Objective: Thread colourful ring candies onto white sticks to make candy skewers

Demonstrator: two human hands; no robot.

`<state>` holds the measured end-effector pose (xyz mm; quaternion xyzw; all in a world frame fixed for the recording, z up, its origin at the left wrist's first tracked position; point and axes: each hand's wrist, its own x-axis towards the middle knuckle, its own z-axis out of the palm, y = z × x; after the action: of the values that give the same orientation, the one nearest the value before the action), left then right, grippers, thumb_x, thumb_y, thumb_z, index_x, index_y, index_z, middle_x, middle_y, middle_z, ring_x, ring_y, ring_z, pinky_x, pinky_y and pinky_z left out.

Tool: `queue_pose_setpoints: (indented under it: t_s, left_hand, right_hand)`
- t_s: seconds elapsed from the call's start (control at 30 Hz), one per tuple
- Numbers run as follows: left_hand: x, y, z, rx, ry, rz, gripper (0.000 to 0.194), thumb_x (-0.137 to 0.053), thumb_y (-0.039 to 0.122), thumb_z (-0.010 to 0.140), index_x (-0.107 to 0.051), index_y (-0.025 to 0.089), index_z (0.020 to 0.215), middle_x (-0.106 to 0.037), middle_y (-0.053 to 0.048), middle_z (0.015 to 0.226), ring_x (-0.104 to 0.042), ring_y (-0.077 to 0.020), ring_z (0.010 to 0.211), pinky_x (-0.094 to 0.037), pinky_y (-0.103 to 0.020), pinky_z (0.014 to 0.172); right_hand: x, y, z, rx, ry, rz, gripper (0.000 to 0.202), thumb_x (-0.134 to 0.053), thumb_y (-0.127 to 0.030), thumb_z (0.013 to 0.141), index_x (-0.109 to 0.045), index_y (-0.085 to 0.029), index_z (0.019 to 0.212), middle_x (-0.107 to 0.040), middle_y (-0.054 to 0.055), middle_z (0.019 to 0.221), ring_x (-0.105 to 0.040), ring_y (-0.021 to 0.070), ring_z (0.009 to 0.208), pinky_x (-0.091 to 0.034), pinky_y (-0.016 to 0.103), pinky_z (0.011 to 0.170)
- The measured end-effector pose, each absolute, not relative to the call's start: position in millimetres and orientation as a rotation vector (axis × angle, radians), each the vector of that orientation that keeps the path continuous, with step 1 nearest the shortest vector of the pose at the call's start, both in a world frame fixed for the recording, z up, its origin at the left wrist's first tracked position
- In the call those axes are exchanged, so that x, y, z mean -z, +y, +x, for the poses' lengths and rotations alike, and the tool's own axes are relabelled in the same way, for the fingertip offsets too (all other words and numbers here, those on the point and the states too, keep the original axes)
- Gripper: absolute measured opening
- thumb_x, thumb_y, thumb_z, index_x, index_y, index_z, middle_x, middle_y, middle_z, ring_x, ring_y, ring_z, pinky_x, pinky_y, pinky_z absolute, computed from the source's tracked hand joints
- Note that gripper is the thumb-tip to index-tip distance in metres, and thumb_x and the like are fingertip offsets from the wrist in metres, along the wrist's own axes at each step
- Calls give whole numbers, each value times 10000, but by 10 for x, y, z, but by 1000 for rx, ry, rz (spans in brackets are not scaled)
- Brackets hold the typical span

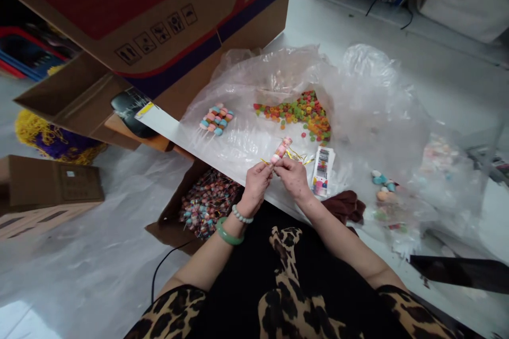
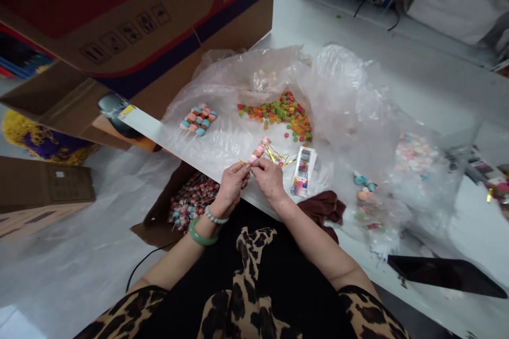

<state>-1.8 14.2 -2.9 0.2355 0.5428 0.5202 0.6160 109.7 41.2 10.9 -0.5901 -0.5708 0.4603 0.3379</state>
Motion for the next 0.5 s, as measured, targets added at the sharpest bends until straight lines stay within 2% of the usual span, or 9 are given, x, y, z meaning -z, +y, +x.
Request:
queue_pose_setpoints:
  t_s: [0.1,0.2,0.27,0.37,0.43,0.5]
  left_hand:
    - [34,120,35,-1296,1267,572,343,-692,437,708,-511,159,621,-407,67,520,-312,-44,466,-235,-195,450]
    - [-3,104,43,-1357,1246,603,354,-694,450,705,-504,165,617,-418,56,555,-358,-63,538,-298,-187,505]
    - [-49,110,-1,-1276,1152,613,372,-698,480,700,-513,165,628,-442,48,561,-352,-62,526,-285,-188,488]
    - [-115,119,-141,-996,887,559,387,-726,505,672,-569,152,691,-461,44,518,-269,-43,435,-166,-203,413]
    - [-138,103,-253,-802,720,551,407,-778,483,615,-619,129,738,-521,12,538,-258,-34,407,-115,-215,395]
    - [-143,81,-364,-662,600,571,428,-813,460,560,-659,111,753,-577,-28,577,-281,-34,390,-113,-224,382]
  right_hand:
    - [-95,420,1079,-1553,-1132,-1502,107,-640,-249,603,-557,-198,557,-510,-46,511,-421,105,499,-344,261,526]
    - [-103,421,1119,-1816,-937,-1341,176,-705,-250,558,-587,-192,674,-515,-57,560,-411,85,490,-325,240,485]
    - [-126,429,1187,-1908,-916,-1242,275,-737,-245,556,-622,-205,802,-535,-56,627,-442,88,512,-345,238,486]
    - [-201,442,1324,-1917,-1119,-1185,382,-732,-256,610,-657,-231,983,-525,-49,626,-423,93,490,-326,244,456]
    - [-282,407,1406,-1886,-1481,-1206,335,-722,-304,656,-681,-217,977,-559,-7,620,-442,120,482,-327,267,429]
    - [-375,308,1459,-1752,-1832,-1259,276,-668,-361,740,-693,-227,980,-640,57,709,-516,164,524,-374,300,443]
